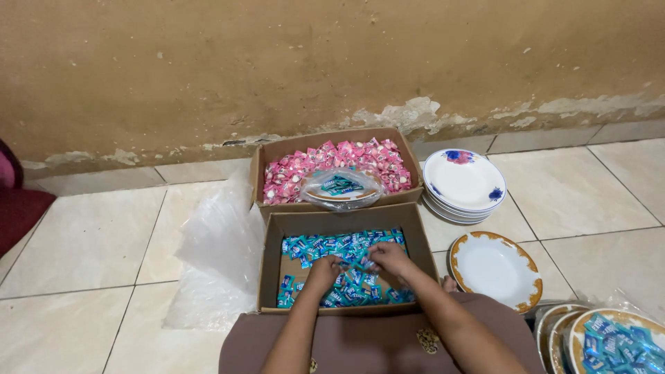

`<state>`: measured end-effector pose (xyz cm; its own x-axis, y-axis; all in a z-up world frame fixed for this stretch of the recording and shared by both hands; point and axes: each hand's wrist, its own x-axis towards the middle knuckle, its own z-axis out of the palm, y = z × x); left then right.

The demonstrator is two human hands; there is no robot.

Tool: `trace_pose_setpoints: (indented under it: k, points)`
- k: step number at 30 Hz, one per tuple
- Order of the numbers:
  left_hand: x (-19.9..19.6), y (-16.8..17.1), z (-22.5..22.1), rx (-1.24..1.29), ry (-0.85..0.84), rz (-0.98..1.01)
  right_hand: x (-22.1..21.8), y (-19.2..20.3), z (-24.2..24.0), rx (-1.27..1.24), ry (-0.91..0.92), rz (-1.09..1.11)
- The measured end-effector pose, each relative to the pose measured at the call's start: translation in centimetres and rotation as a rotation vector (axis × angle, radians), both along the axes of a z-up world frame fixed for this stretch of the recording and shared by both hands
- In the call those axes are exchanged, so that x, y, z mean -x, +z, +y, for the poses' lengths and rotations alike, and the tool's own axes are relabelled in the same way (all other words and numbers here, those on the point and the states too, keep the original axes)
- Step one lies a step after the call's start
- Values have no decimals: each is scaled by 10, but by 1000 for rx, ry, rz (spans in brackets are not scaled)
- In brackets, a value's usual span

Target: Sorting and organizing small blue packets into containers and plates on the floor.

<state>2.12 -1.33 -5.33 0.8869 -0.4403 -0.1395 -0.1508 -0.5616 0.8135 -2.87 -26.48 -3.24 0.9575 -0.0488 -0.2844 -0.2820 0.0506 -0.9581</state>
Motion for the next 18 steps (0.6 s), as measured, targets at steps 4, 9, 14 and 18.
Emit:
trace_pose_setpoints:
  k: [4, 9, 14, 18]
  points:
    - [11, 18, 1, -35, -57, 82, -12, 109, 26, -240, -211, 13]
    - [32, 58, 3, -124, -186, 197, -87, 137, 29, -330, -327, -192]
    - [22, 35, 3, -81, -194, 242, -77, 145, 26, -108, -341, -184]
    - [25, 30, -1, -272, -339, 191, -44, 78, 1, 167, -213, -50]
